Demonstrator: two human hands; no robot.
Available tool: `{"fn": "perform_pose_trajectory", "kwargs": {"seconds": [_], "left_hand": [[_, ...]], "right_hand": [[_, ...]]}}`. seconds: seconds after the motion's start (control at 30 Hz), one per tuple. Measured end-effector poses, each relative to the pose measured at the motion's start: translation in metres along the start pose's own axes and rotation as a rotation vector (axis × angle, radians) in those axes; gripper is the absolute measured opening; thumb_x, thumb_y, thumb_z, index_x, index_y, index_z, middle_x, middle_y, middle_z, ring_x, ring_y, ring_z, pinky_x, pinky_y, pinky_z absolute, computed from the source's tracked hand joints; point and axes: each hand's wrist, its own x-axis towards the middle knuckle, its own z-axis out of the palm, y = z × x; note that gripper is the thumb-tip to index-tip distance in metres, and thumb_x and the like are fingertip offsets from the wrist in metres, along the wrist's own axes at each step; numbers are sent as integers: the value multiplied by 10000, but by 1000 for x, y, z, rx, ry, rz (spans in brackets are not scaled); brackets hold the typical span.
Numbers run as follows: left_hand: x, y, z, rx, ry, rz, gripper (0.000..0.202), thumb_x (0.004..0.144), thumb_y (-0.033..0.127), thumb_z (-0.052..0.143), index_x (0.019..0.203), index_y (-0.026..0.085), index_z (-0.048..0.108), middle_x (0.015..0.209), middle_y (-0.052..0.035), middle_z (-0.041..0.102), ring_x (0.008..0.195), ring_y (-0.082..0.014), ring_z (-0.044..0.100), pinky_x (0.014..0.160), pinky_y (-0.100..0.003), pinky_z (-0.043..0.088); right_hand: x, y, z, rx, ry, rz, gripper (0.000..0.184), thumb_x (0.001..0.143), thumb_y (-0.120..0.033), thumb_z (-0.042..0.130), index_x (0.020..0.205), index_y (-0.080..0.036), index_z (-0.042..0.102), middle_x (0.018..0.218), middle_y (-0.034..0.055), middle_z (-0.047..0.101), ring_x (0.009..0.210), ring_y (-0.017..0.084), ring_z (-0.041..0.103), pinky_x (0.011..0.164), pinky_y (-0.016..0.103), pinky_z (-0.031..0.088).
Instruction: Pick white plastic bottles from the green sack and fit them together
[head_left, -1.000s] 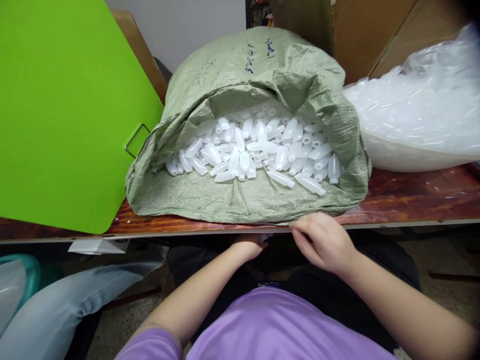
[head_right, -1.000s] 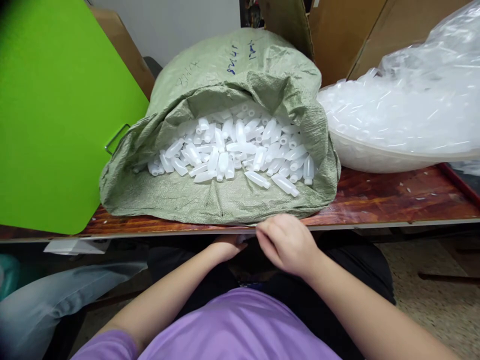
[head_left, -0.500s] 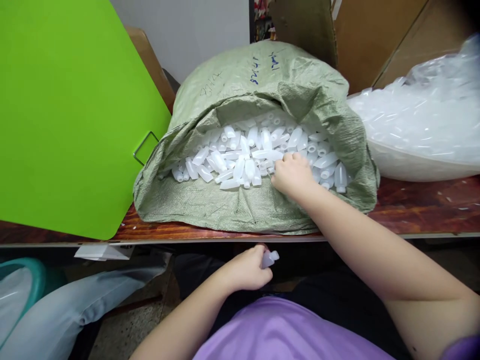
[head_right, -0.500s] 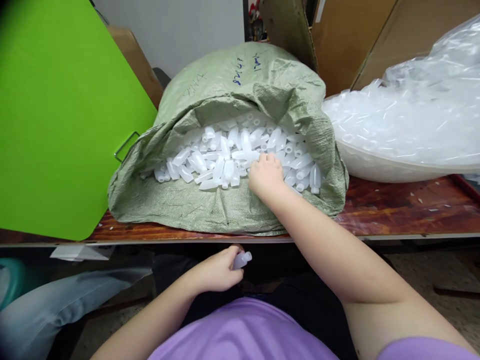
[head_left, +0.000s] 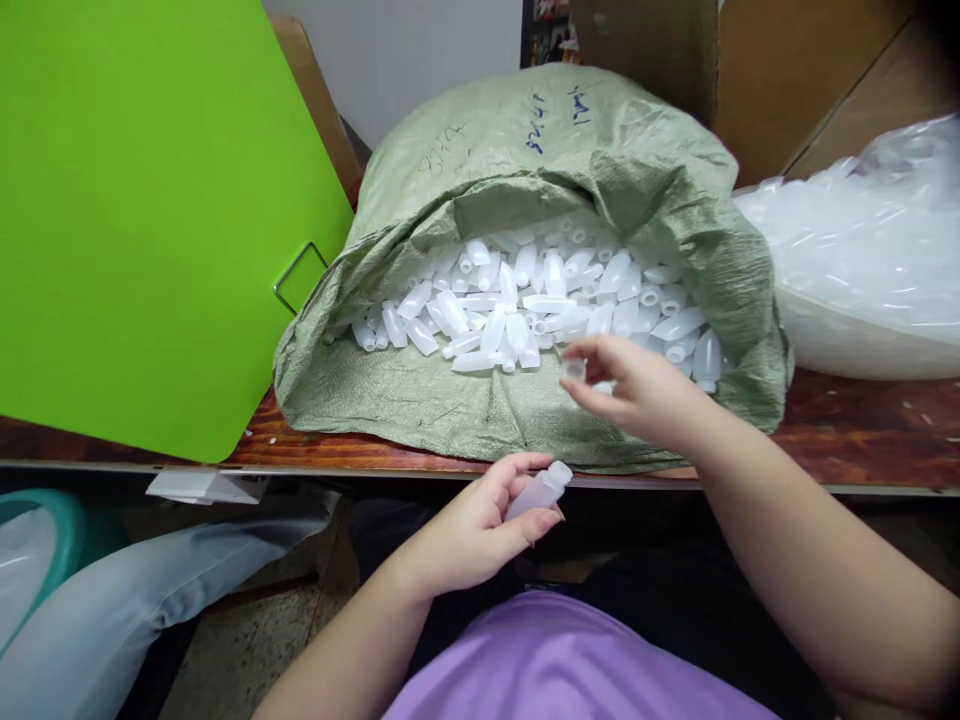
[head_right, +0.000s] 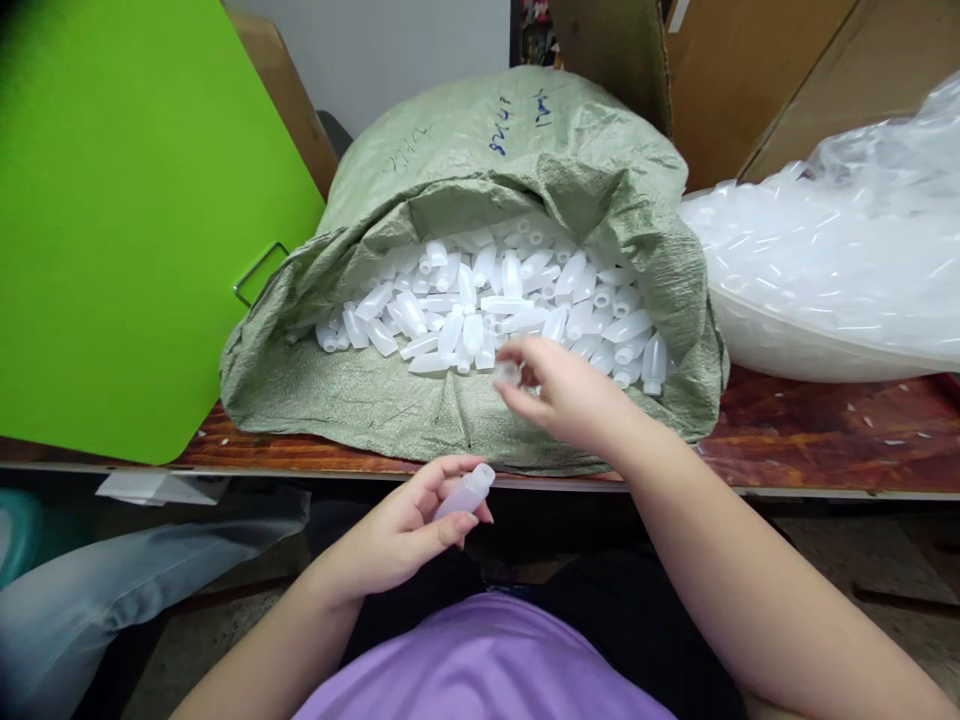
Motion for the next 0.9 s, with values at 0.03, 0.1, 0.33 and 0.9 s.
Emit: {"fn": "perform_pose_trajectory", "kwargs": {"seconds": [0.03,0.1,0.33,0.9], "left_hand": [[0,1,0,-63,1,2,430,882,403,565,1220,179,422,1028,-80,610,836,-142,547,718,-257,438],[1,3,-1,-102,-2,-4,341,887,419,557,1091,162,465,988,-75,613,710,-102,505,638,-229,415],[8,6,-2,-47,-78,-104,356,887,471,537,1022,144,580,761,-1,535,568,-58,408,494,-182,303],[33,-9,13,-120,-337,-486,533,853,584,467,663,104,600,474,16,477,359,-57,322,382,-217,185]], "right_hand": [[-13,-3,-2,55,-92,-102,339,865,-406,526,1127,-195,572,921,59,617,793,160,601,706,280,486],[-36,-8,-5,120,-246,-230,320,896,-383,506,1171,-237,580,983,55,599,873,138,606,763,252,494],[-78,-21,2,194,-90,-328,225,868,-280,581,1077,-195,581,884,38,641,798,105,618,695,199,511],[-111,-29,10,67,-120,-362,326,940,-381,420,833,-178,653,705,34,677,606,107,615,543,212,451]]}}
